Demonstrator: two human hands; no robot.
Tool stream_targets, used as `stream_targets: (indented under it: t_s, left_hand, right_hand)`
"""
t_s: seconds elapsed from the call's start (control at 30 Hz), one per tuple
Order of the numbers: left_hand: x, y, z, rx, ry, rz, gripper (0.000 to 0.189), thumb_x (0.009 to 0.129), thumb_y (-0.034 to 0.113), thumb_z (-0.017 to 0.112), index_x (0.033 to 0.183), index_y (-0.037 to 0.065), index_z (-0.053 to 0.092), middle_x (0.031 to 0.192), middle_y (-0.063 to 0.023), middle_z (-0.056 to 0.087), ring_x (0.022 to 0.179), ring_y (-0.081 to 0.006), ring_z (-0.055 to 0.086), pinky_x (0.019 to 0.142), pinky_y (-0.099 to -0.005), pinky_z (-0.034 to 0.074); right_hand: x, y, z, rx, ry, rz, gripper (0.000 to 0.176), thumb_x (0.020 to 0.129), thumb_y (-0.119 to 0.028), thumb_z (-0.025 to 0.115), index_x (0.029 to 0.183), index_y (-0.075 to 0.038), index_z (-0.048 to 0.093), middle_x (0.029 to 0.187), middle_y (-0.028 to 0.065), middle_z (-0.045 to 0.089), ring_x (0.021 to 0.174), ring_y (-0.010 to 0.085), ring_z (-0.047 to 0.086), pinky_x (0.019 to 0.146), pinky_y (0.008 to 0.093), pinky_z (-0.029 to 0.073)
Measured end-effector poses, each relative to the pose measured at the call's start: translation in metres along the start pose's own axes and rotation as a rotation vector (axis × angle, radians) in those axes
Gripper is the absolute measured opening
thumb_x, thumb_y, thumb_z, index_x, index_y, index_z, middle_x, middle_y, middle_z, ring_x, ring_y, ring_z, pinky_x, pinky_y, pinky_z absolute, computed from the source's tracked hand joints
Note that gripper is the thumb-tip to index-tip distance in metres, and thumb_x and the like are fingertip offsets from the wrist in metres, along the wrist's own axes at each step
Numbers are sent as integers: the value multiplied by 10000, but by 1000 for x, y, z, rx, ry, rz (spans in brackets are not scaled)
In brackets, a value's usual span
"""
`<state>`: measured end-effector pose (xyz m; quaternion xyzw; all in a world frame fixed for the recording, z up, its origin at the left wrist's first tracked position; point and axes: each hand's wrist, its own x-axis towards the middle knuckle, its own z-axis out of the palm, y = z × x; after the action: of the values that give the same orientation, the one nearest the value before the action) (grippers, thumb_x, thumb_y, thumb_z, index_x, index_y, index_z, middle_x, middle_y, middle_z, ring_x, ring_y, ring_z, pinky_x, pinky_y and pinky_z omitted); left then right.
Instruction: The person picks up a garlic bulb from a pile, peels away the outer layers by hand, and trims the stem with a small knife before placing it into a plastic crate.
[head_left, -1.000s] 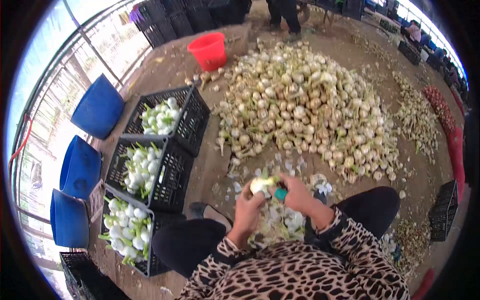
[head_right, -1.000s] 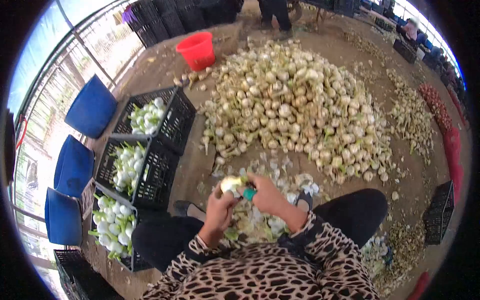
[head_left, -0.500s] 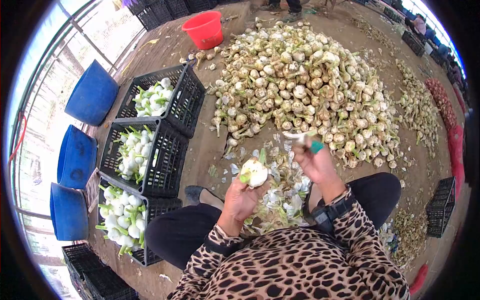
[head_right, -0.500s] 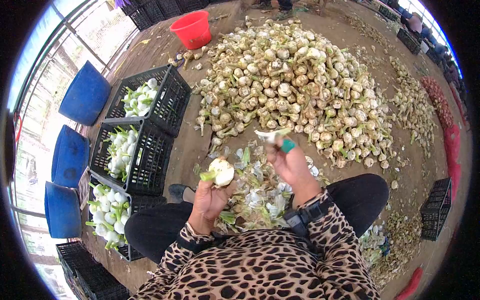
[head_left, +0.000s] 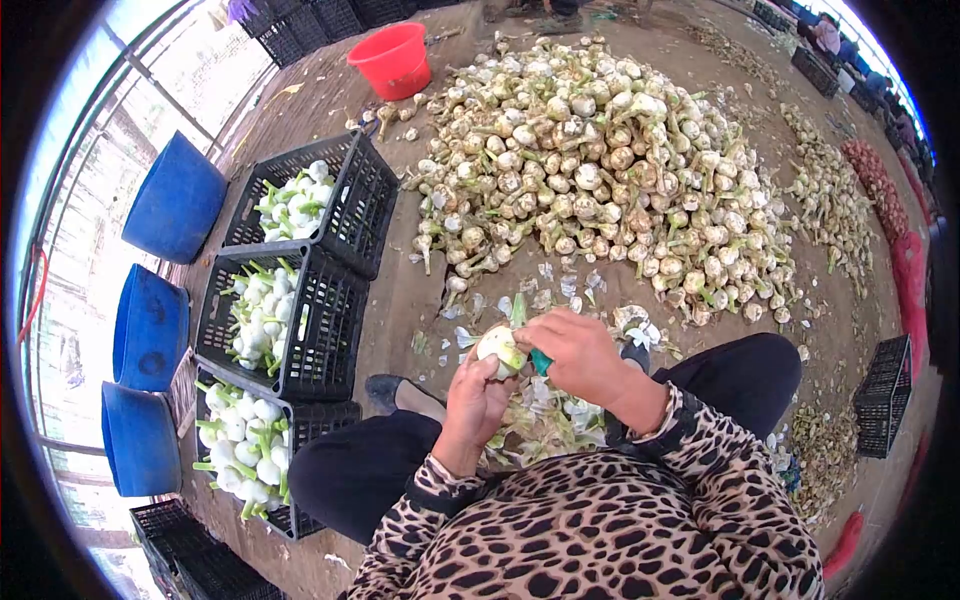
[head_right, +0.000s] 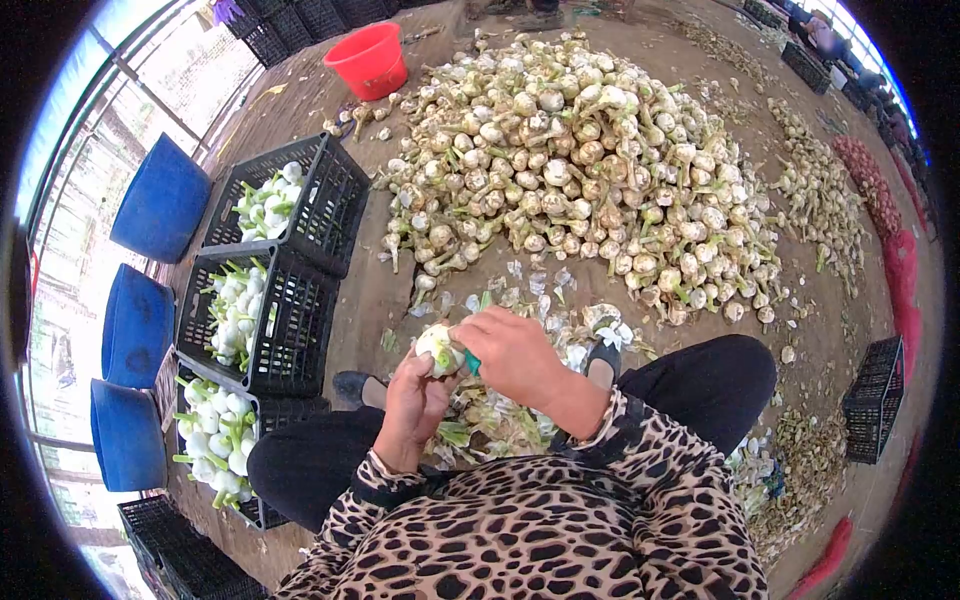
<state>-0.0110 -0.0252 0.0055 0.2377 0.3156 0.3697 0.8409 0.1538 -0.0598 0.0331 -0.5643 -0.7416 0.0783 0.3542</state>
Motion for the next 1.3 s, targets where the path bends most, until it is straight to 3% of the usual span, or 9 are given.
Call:
stream_targets:
  t_s: [0.23, 0.57, 0.67, 0.7, 0.83, 0.93, 1.03, 1.13, 1.3]
  left_hand:
    - [-1, 3, -4, 44, -49, -51, 509, 786, 127, 519, 1261, -26, 414, 1195, -140, 521, 1076, -241, 533, 930, -396, 432]
    - [-12, 5, 0, 227, -45, -140, 514, 780, 25, 488, 1279, -43, 383, 1135, -146, 560, 974, -233, 589, 799, -341, 501]
    - [-12, 6, -4, 144, -58, -87, 462, 808, 35, 508, 1254, -37, 411, 1085, -142, 588, 954, -242, 599, 776, -338, 502]
    - [-11, 7, -5, 125, -8, -76, 449, 813, 46, 516, 1245, -35, 421, 1087, -140, 588, 954, -242, 599, 782, -338, 500]
    - [-8, 10, -10, 96, -10, -47, 421, 832, 90, 545, 1223, -24, 439, 1118, -132, 572, 999, -232, 579, 850, -362, 484]
    - [-4, 8, -10, 124, -23, -22, 415, 844, 115, 537, 1225, -11, 431, 1130, -121, 558, 1007, -228, 574, 862, -370, 481]
    - [-5, 7, -5, 67, -45, -11, 395, 865, 156, 521, 1222, 19, 426, 1118, -103, 550, 988, -222, 577, 853, -370, 486]
    - [-5, 5, -15, 62, -18, -43, 352, 895, 202, 482, 1211, 61, 417, 1085, -83, 540, 937, -205, 581, 801, -357, 505]
    - [-11, 10, -10, 264, -71, -74, 447, 860, 251, 600, 1178, 30, 379, 1046, -78, 522, 917, -154, 538, 783, -303, 471]
  right_hand:
    - [2, 3, 6, -210, 79, -60, 218, 650, -83, 596, 864, -82, 559, 768, 39, 559, 791, 219, 557, 804, 347, 369]
    - [-6, 39, 8, -307, 35, 244, 195, 651, -80, 603, 842, -86, 562, 793, 66, 597, 814, 236, 572, 831, 367, 342]
    - [-11, 54, 6, -505, -352, 501, 138, 690, -87, 587, 827, -75, 583, 820, 92, 627, 806, 242, 595, 751, 368, 390]
    - [-5, 53, -5, -502, -698, 563, 131, 762, -142, 584, 850, -47, 606, 880, 115, 646, 815, 272, 611, 667, 392, 431]
    - [-7, 24, -13, 328, -59, 468, 294, 807, -266, 626, 1019, -62, 607, 935, 124, 629, 852, 321, 595, 736, 391, 468]
    - [5, -9, -22, 535, -50, 332, 266, 792, -186, 663, 1021, -58, 621, 906, 145, 614, 847, 280, 602, 738, 325, 482]
    - [3, -16, -6, 328, 10, 197, 271, 781, -181, 674, 1014, -57, 615, 882, 131, 614, 862, 276, 599, 735, 329, 480]
    - [0, -10, 3, 216, -165, 196, 289, 780, -179, 674, 1036, -62, 607, 861, 119, 612, 855, 277, 601, 743, 332, 480]
    - [4, -17, 1, 450, -66, 327, 230, 739, -127, 676, 945, -57, 603, 826, 99, 612, 752, 273, 600, 649, 334, 488]
